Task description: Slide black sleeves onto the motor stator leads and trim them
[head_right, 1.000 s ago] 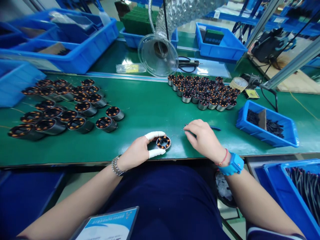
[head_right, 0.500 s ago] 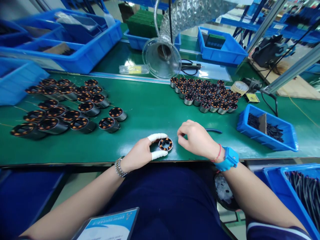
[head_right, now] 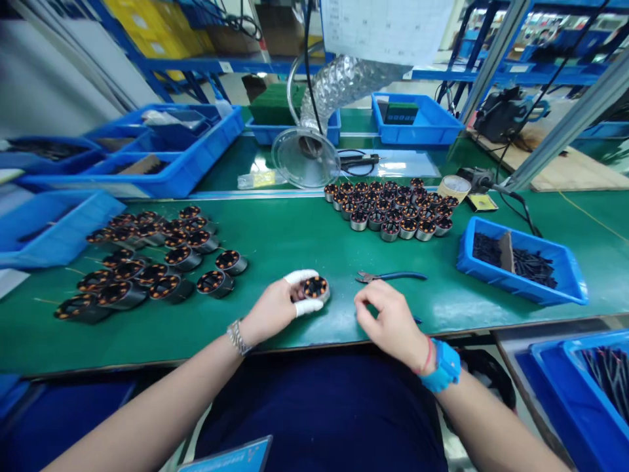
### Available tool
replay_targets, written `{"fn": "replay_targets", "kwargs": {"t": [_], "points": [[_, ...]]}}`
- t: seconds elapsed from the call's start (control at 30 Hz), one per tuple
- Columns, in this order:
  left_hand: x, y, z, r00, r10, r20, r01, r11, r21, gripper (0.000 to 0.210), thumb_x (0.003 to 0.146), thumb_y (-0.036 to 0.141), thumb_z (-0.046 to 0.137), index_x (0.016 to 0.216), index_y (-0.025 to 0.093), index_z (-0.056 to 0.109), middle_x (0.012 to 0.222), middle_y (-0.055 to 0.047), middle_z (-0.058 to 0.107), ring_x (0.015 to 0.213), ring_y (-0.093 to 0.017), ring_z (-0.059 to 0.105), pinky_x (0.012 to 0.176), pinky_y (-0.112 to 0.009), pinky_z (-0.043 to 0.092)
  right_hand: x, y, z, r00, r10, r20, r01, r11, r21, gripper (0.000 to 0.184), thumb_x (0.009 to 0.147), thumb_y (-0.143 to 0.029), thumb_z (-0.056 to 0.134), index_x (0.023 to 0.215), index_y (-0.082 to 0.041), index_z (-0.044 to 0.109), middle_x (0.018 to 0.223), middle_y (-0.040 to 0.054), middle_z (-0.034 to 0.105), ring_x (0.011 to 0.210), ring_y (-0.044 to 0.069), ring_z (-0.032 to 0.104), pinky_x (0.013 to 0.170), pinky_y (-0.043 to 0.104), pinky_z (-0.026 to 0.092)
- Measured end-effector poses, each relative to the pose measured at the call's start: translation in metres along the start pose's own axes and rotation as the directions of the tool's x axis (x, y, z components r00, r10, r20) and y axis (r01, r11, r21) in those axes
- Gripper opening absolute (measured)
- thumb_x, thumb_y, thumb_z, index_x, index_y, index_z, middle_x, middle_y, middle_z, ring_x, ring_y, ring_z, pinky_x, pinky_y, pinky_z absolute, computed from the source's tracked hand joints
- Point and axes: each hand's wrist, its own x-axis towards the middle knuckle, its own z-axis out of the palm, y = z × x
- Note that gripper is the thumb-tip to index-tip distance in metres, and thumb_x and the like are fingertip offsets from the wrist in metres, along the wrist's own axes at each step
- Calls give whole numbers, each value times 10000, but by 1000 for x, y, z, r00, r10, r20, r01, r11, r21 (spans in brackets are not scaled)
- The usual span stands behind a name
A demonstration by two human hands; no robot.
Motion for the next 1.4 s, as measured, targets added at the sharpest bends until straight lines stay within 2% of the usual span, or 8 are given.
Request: {"fn": "replay_targets", "kwargs": {"t": [0.27, 0.53, 0.67, 0.8, 0.9, 1.0, 1.17, 1.4], "points": [[147, 14, -9, 930, -99, -355, 59, 991, -122, 487, 518, 183, 783, 961, 124, 589, 977, -107, 663, 944, -230, 600, 884, -382, 424, -30, 19, 41, 990, -139, -3, 136, 976, -167, 136, 808, -131, 429, 772, -164, 556, 714, 51, 542, 703, 158, 464, 650, 304, 401], [185, 31, -6, 932, -36, -362, 37, 999, -3, 561, 569, 145, 748, 1085, 114, 532, 1021, -109, 661, 1002, -233, 581, 928, -374, 387, -32, 22, 41, 991, -132, -7, 126, 959, -253, 157, 808, -118, 412, 741, -161, 548, 693, 53, 509, 693, 163, 431, 632, 307, 381], [163, 33, 4, 951, 5, -309, 23, 996, 89, 657, 615, 171, 717, 1211, 113, 447, 1100, -159, 620, 1018, -254, 580, 900, -387, 412, -31, 22, 45, 989, -142, -26, 135, 970, -201, 147, 809, -117, 419, 768, -169, 550, 697, 52, 528, 692, 166, 459, 628, 318, 407], [86, 30, 16, 977, 98, -189, -56, 975, 217, 706, 580, 236, 743, 1227, 170, 468, 1120, -139, 614, 1007, -271, 584, 895, -392, 434, -29, 24, 24, 984, -154, -90, 143, 983, -114, 148, 820, -129, 437, 880, -194, 556, 788, 55, 585, 764, 176, 536, 687, 345, 463], [22, 26, -2, 965, 246, -94, -196, 911, 364, 649, 613, 285, 720, 1219, 253, 489, 1324, -85, 465, 1211, -282, 416, 1041, -409, 295, -24, 53, -32, 955, -147, -258, 62, 949, -310, 154, 818, -198, 489, 940, -230, 577, 876, 80, 621, 812, 198, 579, 741, 369, 470], [-17, 16, -48, 913, 308, -269, -40, 722, 691, 503, 730, 391, 601, 1184, 193, 512, 1250, -148, 494, 1166, -323, 423, 992, -473, 304, -15, 115, -111, 915, -62, -398, -194, 799, -569, 195, 808, -364, 498, 882, -259, 646, 900, 130, 656, 826, 236, 600, 712, 395, 438], [-18, -7, -106, 917, 148, -371, 283, 413, 865, 561, 735, 600, 471, 1005, 136, 633, 918, -193, 619, 939, -379, 522, 809, -486, 365, 15, 215, -195, 931, 362, -36, -307, 728, -613, 170, 553, -415, 696, 610, -255, 710, 652, 112, 672, 433, 147, 530, 498, 365, 359], [-1, -3, -84, 976, 180, -122, 34, 429, 903, 274, 743, 419, 576, 793, 164, 663, 811, -127, 640, 871, -292, 550, 794, -400, 383, 31, 199, -187, 830, 557, 25, -378, 595, -709, 154, 627, -341, 632, 655, -214, 715, 626, 118, 654, 462, 150, 523, 528, 337, 359]]}}
